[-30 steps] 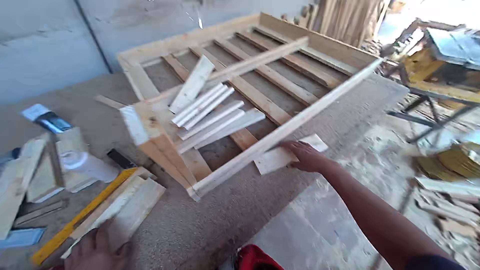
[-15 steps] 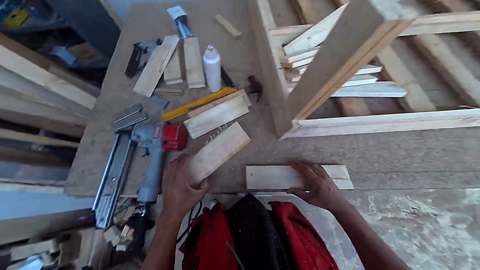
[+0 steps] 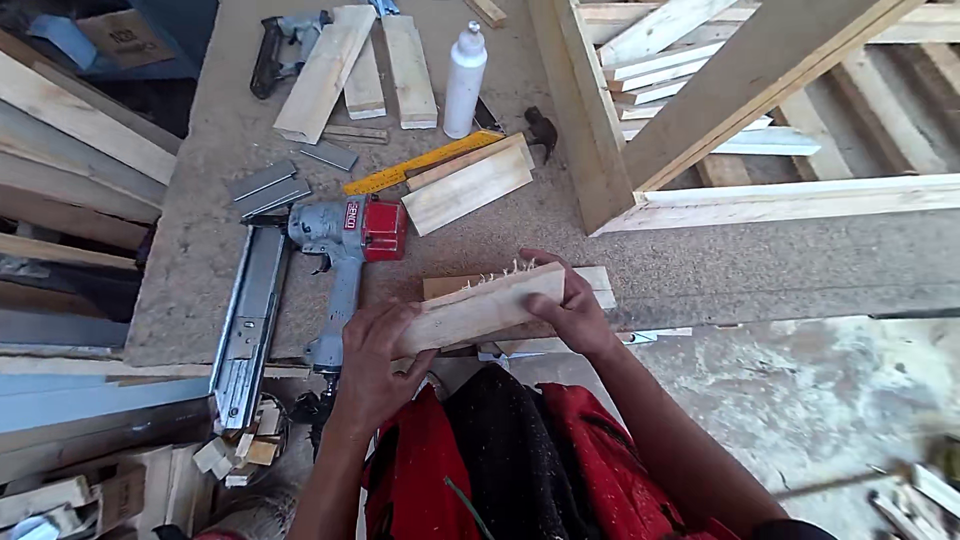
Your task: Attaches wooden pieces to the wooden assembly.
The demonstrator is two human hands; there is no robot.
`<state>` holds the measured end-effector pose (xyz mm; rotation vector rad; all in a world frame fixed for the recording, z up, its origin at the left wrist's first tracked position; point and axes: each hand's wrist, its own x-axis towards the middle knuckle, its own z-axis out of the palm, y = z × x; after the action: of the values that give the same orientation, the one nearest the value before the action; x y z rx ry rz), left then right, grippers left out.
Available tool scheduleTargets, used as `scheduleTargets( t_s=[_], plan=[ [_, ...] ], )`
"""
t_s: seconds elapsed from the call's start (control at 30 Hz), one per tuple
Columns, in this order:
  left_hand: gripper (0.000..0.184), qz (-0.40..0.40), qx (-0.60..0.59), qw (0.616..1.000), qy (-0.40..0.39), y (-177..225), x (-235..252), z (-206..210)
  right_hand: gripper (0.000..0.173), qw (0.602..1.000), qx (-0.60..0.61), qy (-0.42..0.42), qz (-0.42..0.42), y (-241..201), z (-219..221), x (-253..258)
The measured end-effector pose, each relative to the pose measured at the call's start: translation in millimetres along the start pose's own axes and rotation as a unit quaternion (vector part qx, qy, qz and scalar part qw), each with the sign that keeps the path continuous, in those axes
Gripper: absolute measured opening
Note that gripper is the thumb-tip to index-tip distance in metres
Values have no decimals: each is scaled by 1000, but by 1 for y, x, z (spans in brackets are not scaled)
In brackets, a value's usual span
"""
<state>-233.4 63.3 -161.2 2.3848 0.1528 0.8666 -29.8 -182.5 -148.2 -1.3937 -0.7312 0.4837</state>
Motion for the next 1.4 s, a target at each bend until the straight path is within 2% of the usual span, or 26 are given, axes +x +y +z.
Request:
scheduleTargets(
  t_s=[0.03, 0.07, 0.13, 0.17, 0.2, 0.27, 0.3, 0.4, 0.5, 0.57, 0.63, 0.77, 0.83, 0.9, 0.97, 1.03, 1.07, 1.13, 1.2, 1.23, 1.33, 1.4],
  plan=[
    [83, -22, -16, 1000, -5, 0, -3, 3, 52, 1000, 9, 15, -7, -3, 0, -5],
    [93, -57, -38, 998, -7, 0, -6, 5, 40, 999, 15, 26, -13, -4, -1, -10],
    [113, -164, -97, 981, -21, 0, -6, 6, 33, 998, 38, 51, -20, -2, -5, -22],
    [114, -217, -134, 966, -35, 0, -5, 5, 34, 996, 52, 63, -21, 0, -9, -27],
    [102, -241, -167, 955, -41, 1, -5, 4, 35, 995, 66, 74, -21, 2, -15, -32],
    [60, -223, -208, 950, -63, 2, -6, 6, 38, 993, 75, 87, -11, 4, -28, -38],
    [48, -209, -215, 950, -86, 3, -7, 7, 38, 994, 66, 85, -6, 4, -35, -40],
    [36, -189, -216, 953, -93, 10, -10, 16, 34, 999, 8, 38, -27, 4, -57, -43],
    [31, -163, -213, 963, -31, 16, -8, 28, 28, 988, -107, -35, -110, 9, -83, -43],
    [27, -142, -203, 969, 5, 20, -2, 39, 26, 961, -218, -46, -161, 11, -92, -43],
    [26, -128, -197, 972, 26, 22, 7, 49, 32, 935, -300, -49, -184, 11, -98, -40],
    [45, -118, -204, 972, 20, 22, 27, 58, 50, 918, -345, -79, -180, 11, -108, -27],
    [46, -110, -200, 973, 22, 22, 34, 56, 54, 916, -347, -105, -174, 11, -114, -20],
    [42, -98, -191, 976, 33, 26, 40, 51, 56, 914, -346, -138, -159, 11, -118, -14],
    [45, -111, -228, 965, 72, 41, 48, 45, 43, 930, -316, -144, -117, 11, -117, -13],
    [61, -154, -309, 930, 126, 59, 60, 44, 34, 972, -194, -121, -49, 10, -106, -16],
    [67, -171, -332, 919, 128, 66, 64, 47, 30, 988, -111, -107, -13, 9, -96, -18],
    [75, -200, -330, 921, 49, 79, 65, 59, 32, 986, 97, -111, 76, 9, -76, -23],
    [75, -219, -313, 923, -40, 95, 62, 81, 38, 964, 198, -129, 124, 13, -59, -23],
    [68, -236, -326, 914, -44, 104, 59, 92, 37, 964, 190, -137, 126, 15, -52, -22],
    [51, -292, -381, 877, 1, 110, 63, 102, 36, 976, 59, -170, 125, 20, -45, -19],
    [50, -305, -376, 875, -11, 100, 64, 93, 36, 965, 7, -200, 170, 29, -50, -18]
  ],
)
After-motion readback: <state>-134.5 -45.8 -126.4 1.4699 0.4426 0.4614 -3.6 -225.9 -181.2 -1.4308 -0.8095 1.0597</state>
